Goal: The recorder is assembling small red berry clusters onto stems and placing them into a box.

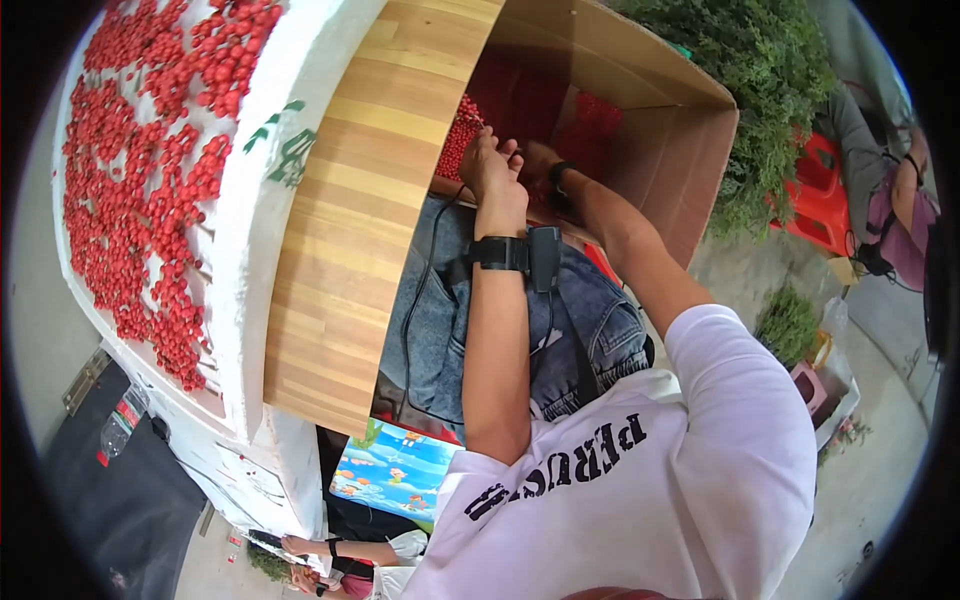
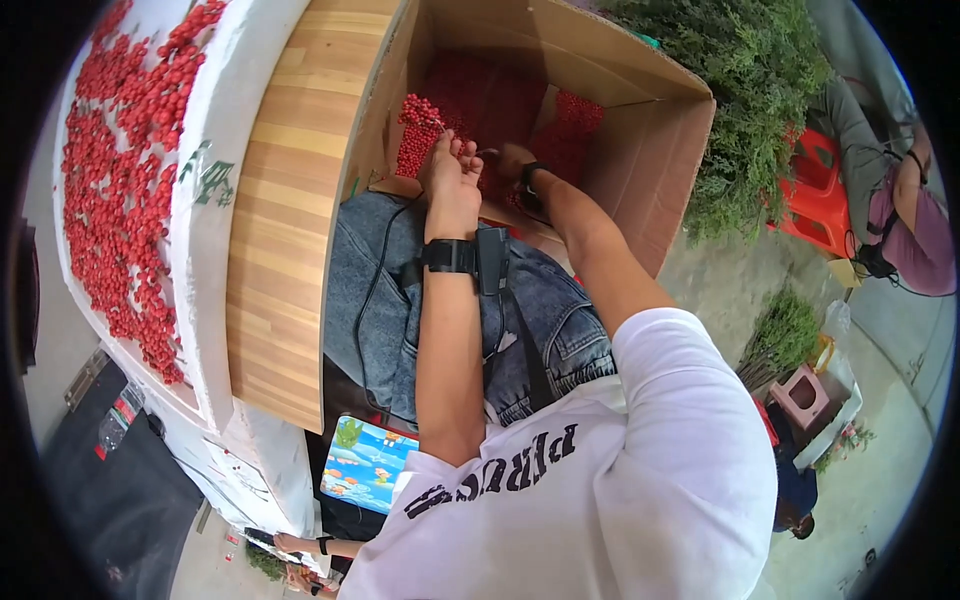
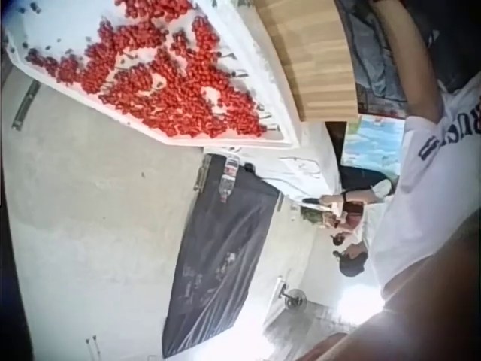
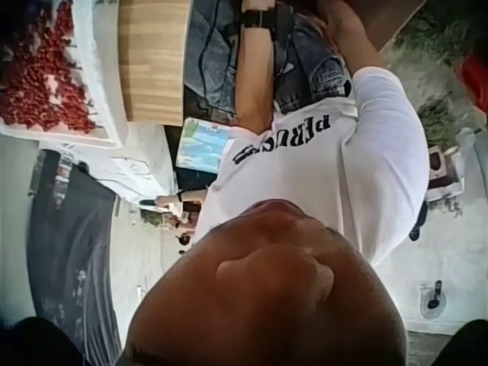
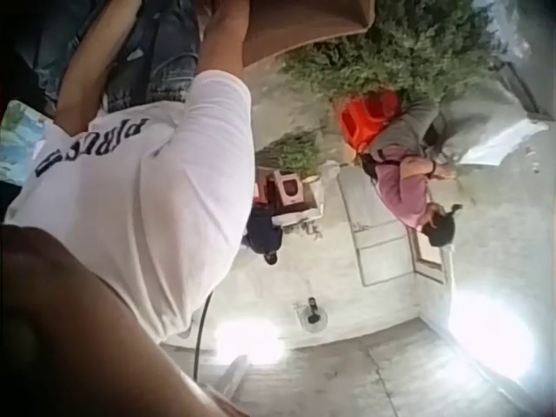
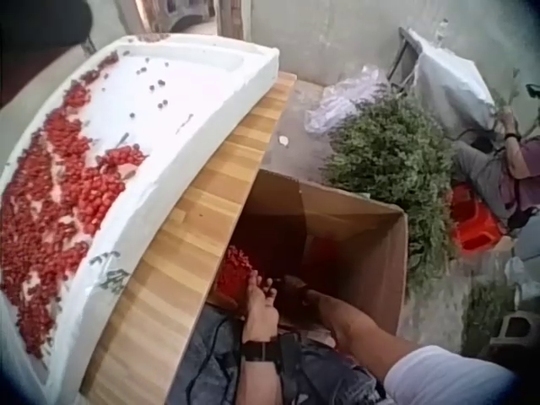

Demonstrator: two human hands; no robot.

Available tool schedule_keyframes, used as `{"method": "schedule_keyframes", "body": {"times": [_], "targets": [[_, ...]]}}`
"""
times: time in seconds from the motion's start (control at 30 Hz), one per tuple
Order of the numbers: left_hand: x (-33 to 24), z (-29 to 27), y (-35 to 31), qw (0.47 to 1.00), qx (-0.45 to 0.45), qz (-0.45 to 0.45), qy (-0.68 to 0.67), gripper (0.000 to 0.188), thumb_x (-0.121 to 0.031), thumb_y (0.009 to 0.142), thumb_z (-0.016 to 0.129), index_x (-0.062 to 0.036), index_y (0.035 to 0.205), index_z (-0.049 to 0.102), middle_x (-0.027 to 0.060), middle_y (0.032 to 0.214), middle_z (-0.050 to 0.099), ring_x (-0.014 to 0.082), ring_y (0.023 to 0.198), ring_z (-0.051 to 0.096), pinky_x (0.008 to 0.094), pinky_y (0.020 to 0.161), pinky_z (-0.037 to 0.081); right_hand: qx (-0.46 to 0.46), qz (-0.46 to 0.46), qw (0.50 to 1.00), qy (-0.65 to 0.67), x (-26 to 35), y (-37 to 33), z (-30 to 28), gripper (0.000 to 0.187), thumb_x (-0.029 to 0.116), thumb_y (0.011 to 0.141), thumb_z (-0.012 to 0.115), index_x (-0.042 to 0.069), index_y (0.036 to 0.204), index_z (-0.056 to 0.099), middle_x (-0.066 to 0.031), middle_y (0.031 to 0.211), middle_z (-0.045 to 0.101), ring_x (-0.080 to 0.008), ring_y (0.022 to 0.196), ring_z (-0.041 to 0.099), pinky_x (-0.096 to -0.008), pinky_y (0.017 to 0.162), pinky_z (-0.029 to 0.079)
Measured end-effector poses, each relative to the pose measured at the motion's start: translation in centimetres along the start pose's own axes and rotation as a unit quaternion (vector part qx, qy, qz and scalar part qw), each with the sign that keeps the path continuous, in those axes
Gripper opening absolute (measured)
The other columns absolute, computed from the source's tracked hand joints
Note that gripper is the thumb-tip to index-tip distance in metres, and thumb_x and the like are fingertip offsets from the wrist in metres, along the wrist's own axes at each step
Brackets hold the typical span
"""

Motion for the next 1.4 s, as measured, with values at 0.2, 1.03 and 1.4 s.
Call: {"method": "schedule_keyframes", "body": {"times": [0.2,1.03,1.4], "targets": [[-0.9,-1.9,-1.5,1.000,0.005,0.008,-0.008,0.016,-0.021,0.094,0.058,-0.0099,0.105,0.060,0.0020,0.094,0.060,0.0110,0.068,0.060,0.0226,0.051,0.045,-0.045,-0.198,0.892,0.403,1.8,-6.6,-1.6,0.045,-0.001,0.079,0.053,0.001,0.123,0.056,-0.0120,0.099,0.067,-0.0196,0.096,0.064,-0.0357,0.081,0.052],[-0.9,-7.9,-5.8,0.998,0.056,-0.020,-0.001,0.013,-0.015,0.094,0.058,-0.0054,0.102,0.060,0.0043,0.088,0.064,0.0151,0.062,0.063,0.0246,0.047,0.051,-0.641,-0.315,0.698,0.047,22.8,-30.8,-3.2,0.049,-0.002,0.073,0.059,0.010,0.121,0.057,-0.0197,0.121,0.054,-0.0408,0.108,0.056,-0.0443,0.086,0.048],[-1.0,-6.6,-3.8,0.997,0.072,-0.020,-0.021,0.011,-0.019,0.093,0.061,-0.0087,0.096,0.064,0.0026,0.083,0.062,0.0157,0.066,0.065,0.0266,0.052,0.052,-0.454,-0.024,0.820,-0.349,13.5,-12.6,1.9,0.041,0.014,0.077,0.062,0.006,0.117,0.058,-0.0175,0.107,0.059,-0.0327,0.103,0.057,-0.0395,0.079,0.050]]}}
Point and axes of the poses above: each hand's wrist, its own y-axis towards the middle knuckle, its own z-axis out of the palm, x = y × z, the point moved 4 cm from there along y, towards the middle knuckle
